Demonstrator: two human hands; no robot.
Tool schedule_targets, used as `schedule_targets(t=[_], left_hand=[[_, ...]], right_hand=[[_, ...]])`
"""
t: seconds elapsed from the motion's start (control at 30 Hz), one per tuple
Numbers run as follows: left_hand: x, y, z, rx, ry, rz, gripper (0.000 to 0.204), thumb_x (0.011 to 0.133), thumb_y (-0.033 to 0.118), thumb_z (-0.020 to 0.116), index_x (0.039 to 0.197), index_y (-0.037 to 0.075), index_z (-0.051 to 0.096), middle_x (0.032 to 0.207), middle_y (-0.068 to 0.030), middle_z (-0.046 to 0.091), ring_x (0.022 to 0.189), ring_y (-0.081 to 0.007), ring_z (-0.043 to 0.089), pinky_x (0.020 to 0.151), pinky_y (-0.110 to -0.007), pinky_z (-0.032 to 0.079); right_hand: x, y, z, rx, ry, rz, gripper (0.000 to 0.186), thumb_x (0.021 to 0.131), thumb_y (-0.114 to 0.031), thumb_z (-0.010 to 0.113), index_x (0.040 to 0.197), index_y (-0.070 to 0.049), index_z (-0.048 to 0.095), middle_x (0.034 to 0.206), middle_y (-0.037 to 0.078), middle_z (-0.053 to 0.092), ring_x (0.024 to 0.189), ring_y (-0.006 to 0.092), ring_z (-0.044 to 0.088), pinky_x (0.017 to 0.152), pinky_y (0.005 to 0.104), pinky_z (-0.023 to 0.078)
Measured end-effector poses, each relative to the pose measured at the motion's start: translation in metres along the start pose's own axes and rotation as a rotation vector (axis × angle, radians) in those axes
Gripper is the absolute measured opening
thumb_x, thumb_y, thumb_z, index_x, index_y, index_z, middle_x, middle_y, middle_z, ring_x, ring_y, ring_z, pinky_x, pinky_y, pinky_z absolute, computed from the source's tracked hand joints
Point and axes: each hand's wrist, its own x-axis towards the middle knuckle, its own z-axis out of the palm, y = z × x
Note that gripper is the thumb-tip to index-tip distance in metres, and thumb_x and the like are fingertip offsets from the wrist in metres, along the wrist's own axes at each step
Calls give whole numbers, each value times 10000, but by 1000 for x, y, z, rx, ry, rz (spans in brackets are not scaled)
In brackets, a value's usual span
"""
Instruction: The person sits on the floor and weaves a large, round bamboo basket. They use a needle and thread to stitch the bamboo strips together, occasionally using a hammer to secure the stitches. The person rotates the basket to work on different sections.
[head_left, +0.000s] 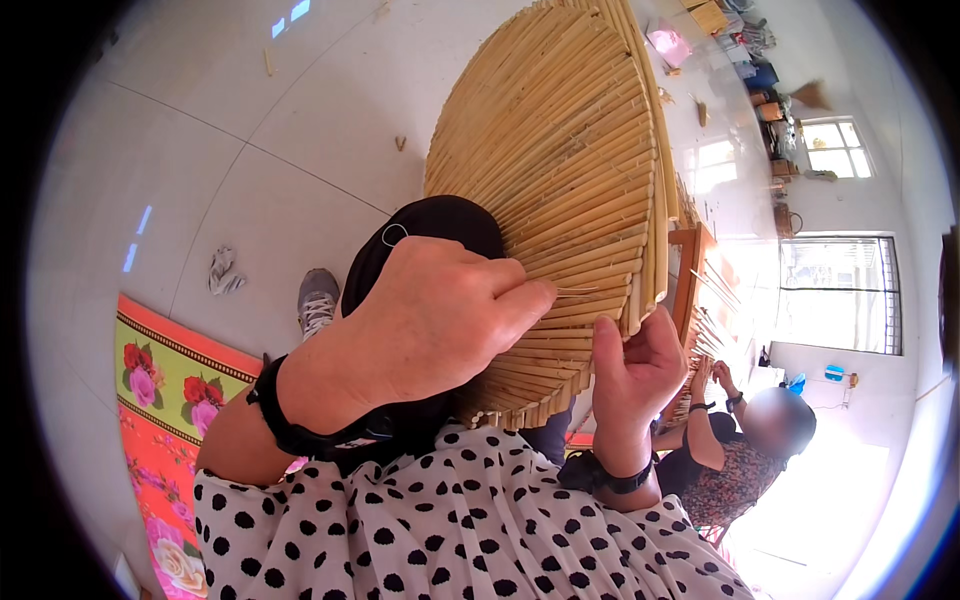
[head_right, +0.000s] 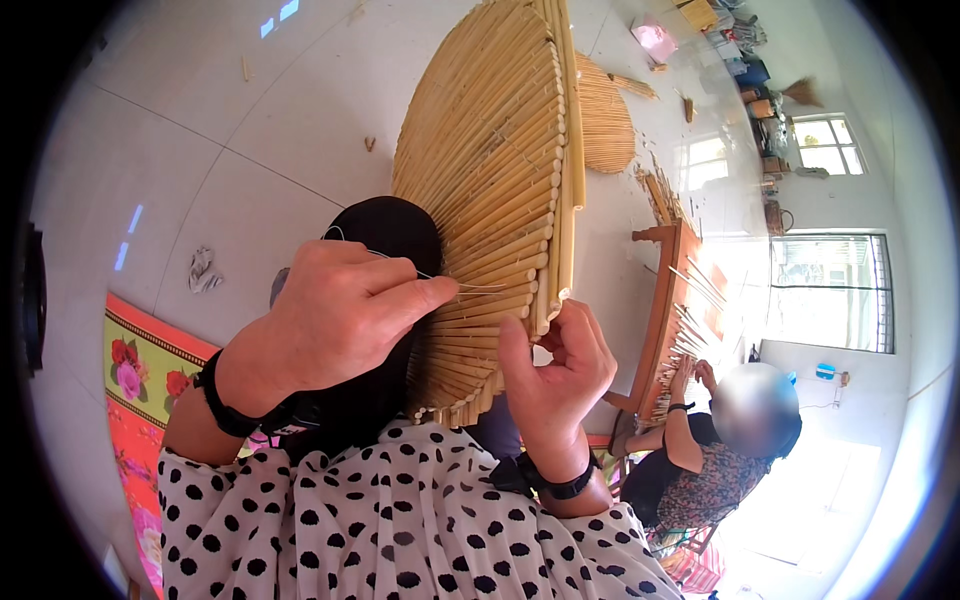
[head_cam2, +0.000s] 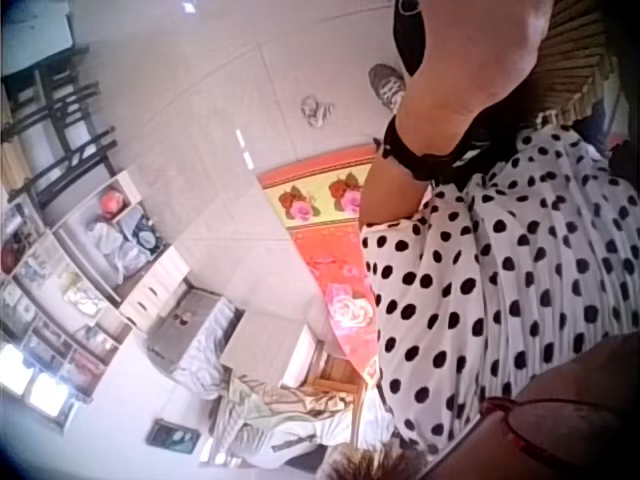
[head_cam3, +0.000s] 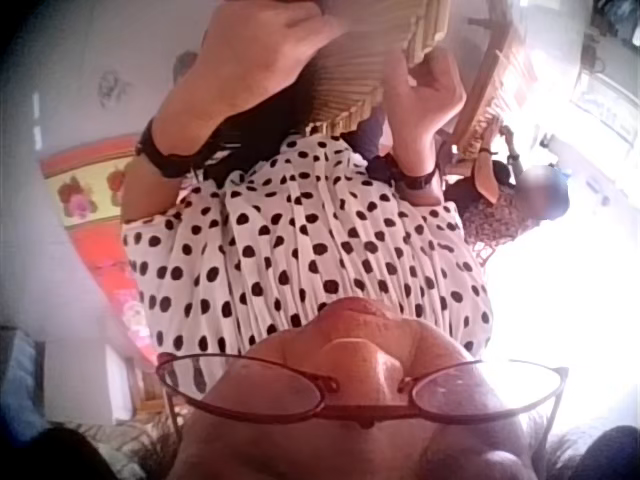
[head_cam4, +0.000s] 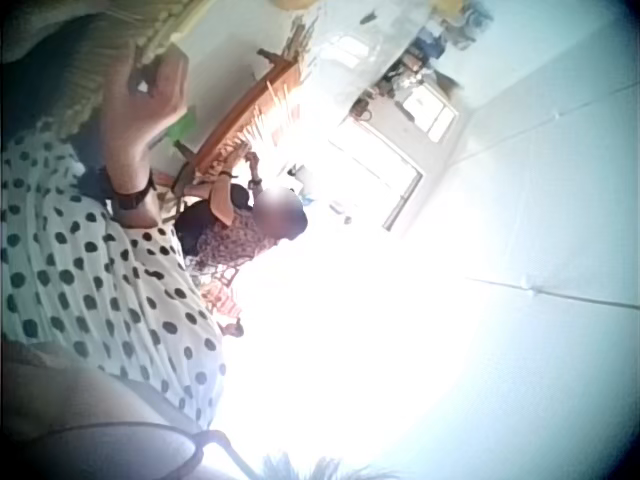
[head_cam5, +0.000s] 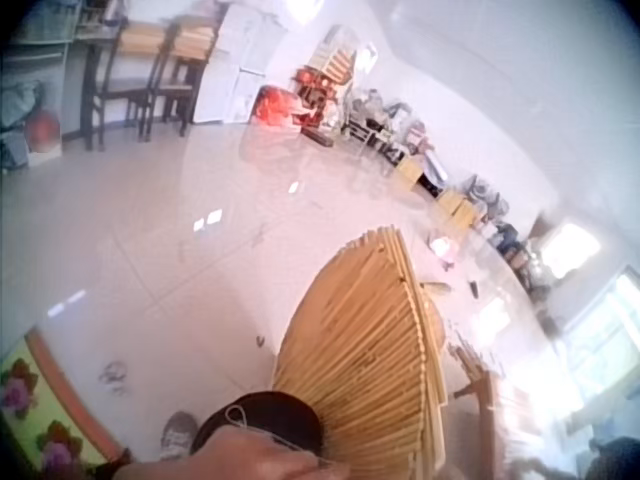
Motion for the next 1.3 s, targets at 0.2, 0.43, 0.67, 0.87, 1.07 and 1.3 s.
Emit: schedule_targets(t=[0.2,0.43,0.67,0.87,1.07,1.3], left_hand=[[0,1,2,1,5,6,229,673,83,700,901,82,706,598,10,510,478,-175,516,449,-301,439],[4,0,-5,58,-31,69,249,673,125,656,913,74,703,591,11,460,483,-159,503,460,-288,407],[23,-1,-19,176,-116,205,238,679,146,632,895,61,686,605,4,454,496,-152,506,474,-291,401],[33,-1,-23,193,-201,254,223,701,130,628,906,57,677,606,-5,485,511,-173,541,487,-302,431],[33,1,-26,185,-264,214,218,726,140,631,921,58,683,618,-8,532,533,-188,583,501,-314,460],[36,0,-28,196,-225,185,218,721,125,636,926,70,685,624,-14,542,542,-200,595,491,-321,466]], right_hand=[[-2,1,-1,-4,5,13,186,749,31,727,880,63,600,784,31,556,668,44,507,573,201,459],[-3,5,0,-27,21,8,198,733,16,737,853,53,583,773,34,542,645,60,481,564,212,445],[-4,11,3,-67,36,-45,208,740,1,718,894,39,584,796,46,549,645,80,488,563,221,440],[-14,13,2,26,-1,13,312,710,-54,750,956,26,576,856,71,544,658,111,507,567,245,452],[-26,24,3,-54,-76,-48,281,696,-78,759,862,17,553,768,81,490,602,166,501,523,284,423],[-7,21,7,-76,-56,-233,209,698,-60,738,810,19,579,778,116,553,553,247,528,504,309,425]])
